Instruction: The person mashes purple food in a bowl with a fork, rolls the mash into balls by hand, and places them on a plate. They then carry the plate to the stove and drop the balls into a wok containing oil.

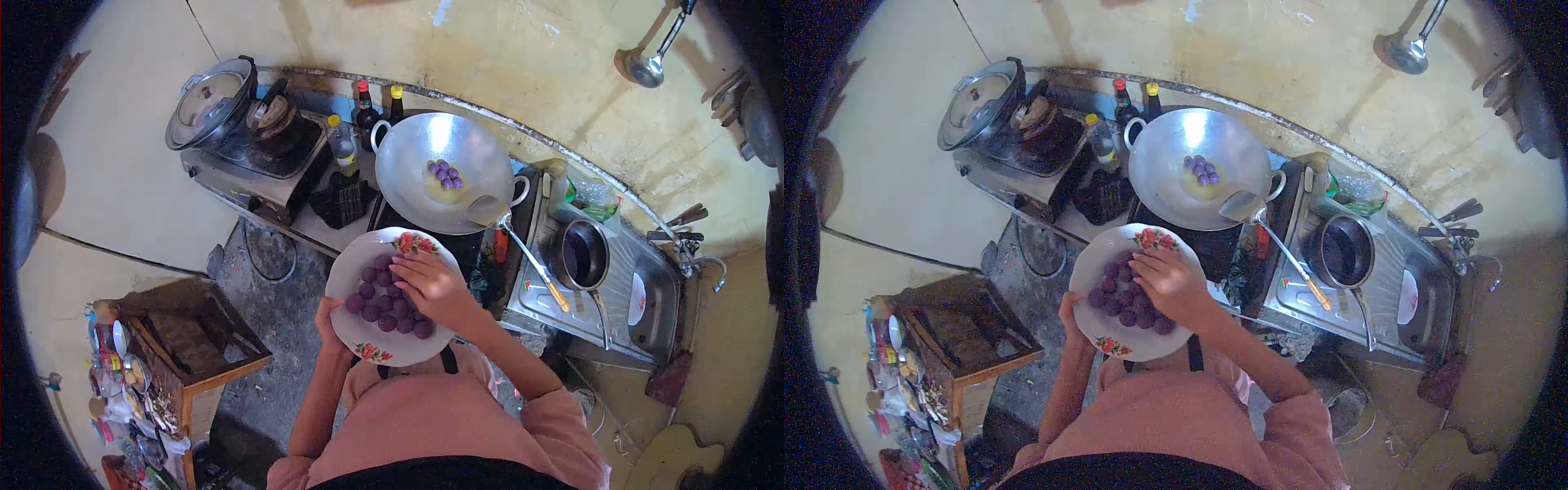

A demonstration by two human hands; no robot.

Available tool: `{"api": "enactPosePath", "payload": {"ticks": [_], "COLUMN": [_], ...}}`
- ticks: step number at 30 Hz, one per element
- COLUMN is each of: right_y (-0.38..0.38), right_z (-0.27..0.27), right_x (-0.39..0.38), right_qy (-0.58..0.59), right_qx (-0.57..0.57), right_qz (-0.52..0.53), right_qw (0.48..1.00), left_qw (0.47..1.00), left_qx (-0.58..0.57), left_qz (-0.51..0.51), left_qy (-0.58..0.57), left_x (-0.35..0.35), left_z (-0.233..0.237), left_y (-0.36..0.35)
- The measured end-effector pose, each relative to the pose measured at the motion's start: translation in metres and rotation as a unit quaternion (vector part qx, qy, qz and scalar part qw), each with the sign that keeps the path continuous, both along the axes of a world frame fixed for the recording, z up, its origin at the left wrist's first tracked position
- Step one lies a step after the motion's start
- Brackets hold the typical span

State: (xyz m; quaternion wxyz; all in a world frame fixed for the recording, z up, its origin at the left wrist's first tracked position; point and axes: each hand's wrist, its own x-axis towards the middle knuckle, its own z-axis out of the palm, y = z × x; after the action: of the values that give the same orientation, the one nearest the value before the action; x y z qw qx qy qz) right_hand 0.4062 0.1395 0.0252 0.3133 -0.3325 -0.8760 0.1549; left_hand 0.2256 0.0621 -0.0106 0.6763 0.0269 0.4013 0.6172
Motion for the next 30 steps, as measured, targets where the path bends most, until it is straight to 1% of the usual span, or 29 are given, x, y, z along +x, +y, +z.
{"api": "enactPosePath", "payload": {"ticks": [1, 4, 7, 10, 13, 14, 15, 17, 19, 20, 21, 23, 26, 28, 29, 30], "right_y": [-0.004, -0.010, -0.013, -0.010, 0.013, 0.031, 0.045, 0.080, 0.103, 0.108, 0.110, 0.110, 0.106, 0.101, 0.097, 0.092], "right_z": [-0.001, -0.003, -0.006, 0.000, 0.017, -0.001, -0.003, -0.045, -0.082, -0.089, -0.097, -0.100, -0.095, -0.086, -0.078, -0.068], "right_x": [-0.003, -0.007, -0.012, -0.012, 0.005, 0.019, 0.030, 0.058, 0.078, 0.080, 0.080, 0.075, 0.067, 0.062, 0.060, 0.059], "right_qy": [0.003, 0.031, 0.058, 0.167, 0.229, 0.236, 0.199, 0.133, 0.052, 0.011, -0.031, -0.117, -0.203, -0.153, -0.129, -0.063], "right_qx": [0.021, -0.013, -0.035, -0.070, -0.150, -0.114, -0.135, -0.143, -0.175, -0.190, -0.179, -0.158, -0.123, -0.117, -0.114, -0.143], "right_qz": [-0.024, -0.054, -0.077, -0.075, -0.138, -0.147, -0.195, -0.230, -0.215, -0.206, -0.210, -0.215, -0.226, -0.233, -0.236, -0.212], "right_qw": [0.999, 0.998, 0.995, 0.981, 0.952, 0.954, 0.951, 0.954, 0.959, 0.960, 0.961, 0.957, 0.945, 0.953, 0.956, 0.965], "left_qw": [1.000, 0.999, 1.000, 1.000, 1.000, 0.999, 0.999, 0.999, 1.000, 1.000, 1.000, 1.000, 1.000, 0.999, 0.998, 0.997], "left_qx": [-0.009, 0.003, -0.009, -0.014, -0.018, -0.028, -0.038, -0.037, -0.013, -0.014, -0.016, -0.014, -0.017, -0.035, -0.042, -0.049], "left_qz": [0.000, -0.026, -0.005, 0.011, 0.005, 0.007, 0.008, 0.007, 0.007, 0.009, 0.012, 0.016, 0.022, 0.030, 0.037, 0.044], "left_qy": [-0.001, -0.020, -0.018, -0.008, 0.019, 0.029, 0.038, 0.036, 0.015, 0.012, 0.008, 0.005, 0.010, 0.017, 0.031, 0.044], "left_x": [-0.001, -0.003, -0.002, -0.001, -0.007, -0.010, -0.012, -0.011, -0.006, -0.007, -0.009, -0.009, -0.008, -0.012, -0.011, -0.009], "left_z": [-0.002, 0.001, -0.001, 0.001, -0.009, -0.012, -0.015, -0.010, 0.009, 0.006, 0.001, 0.003, 0.006, -0.003, 0.000, 0.006], "left_y": [-0.001, -0.003, -0.002, -0.002, -0.006, -0.007, -0.010, -0.011, -0.008, -0.008, -0.010, -0.010, -0.011, -0.011, -0.012, -0.011]}}
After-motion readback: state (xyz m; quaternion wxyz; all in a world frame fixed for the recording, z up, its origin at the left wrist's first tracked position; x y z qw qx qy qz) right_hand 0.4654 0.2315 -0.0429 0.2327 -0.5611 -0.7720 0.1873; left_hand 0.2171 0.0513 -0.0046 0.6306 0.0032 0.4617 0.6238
